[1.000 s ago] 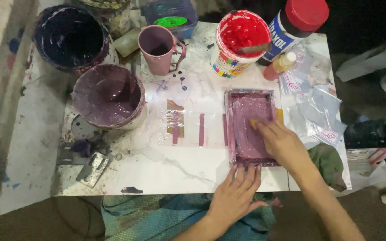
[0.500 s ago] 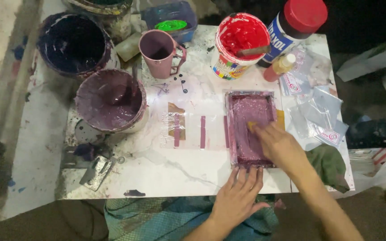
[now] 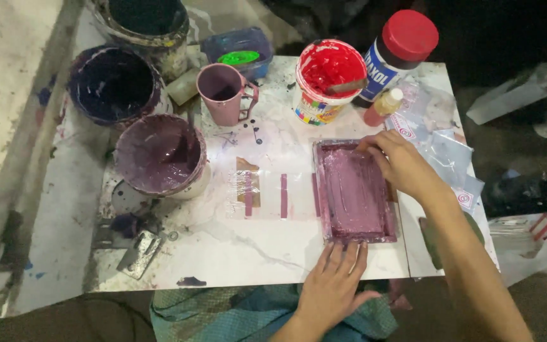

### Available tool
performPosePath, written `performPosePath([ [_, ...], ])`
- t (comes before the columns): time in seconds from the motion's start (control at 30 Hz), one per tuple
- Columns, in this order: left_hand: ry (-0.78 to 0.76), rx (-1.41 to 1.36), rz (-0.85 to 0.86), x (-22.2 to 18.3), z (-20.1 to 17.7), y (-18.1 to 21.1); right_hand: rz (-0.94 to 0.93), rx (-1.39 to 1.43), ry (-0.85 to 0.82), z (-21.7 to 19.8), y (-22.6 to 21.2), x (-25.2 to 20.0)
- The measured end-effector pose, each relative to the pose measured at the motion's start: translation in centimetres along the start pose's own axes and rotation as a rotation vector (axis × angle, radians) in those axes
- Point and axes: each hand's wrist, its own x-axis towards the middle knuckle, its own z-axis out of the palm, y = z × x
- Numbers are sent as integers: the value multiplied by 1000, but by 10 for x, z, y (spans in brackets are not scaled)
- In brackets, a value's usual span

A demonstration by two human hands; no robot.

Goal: Manually preparing screen printing components by spreading ink in a tray and applying it to film strips.

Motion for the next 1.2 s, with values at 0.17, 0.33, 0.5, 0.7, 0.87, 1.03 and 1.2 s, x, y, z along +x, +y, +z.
performPosePath([
  [0.17,-92,-157,-34,6,-13,-2,37,-222,-1,-3,-6,11],
  [0.33,-155,-362,-94,9,-31,-7,169,-275,321,-5,5,-60],
  [0.5,-113,-1184,-301,8,-49,-6,646,-277,372,25,10,-173],
  [0.7,-464,-2867,-538,13,-7,16,460,-242,820,123,72,-255],
  [0.87,-394,-2863,-296,35,-9,38,625,140,1226,102,-42,-270],
  [1.03,-528,-2624,-262,44,-30,41,810,767,1291,121,-111,-275],
  [1.2,-407,-2614,-259,34,3,43,711,898,1035,121,-154,-243],
])
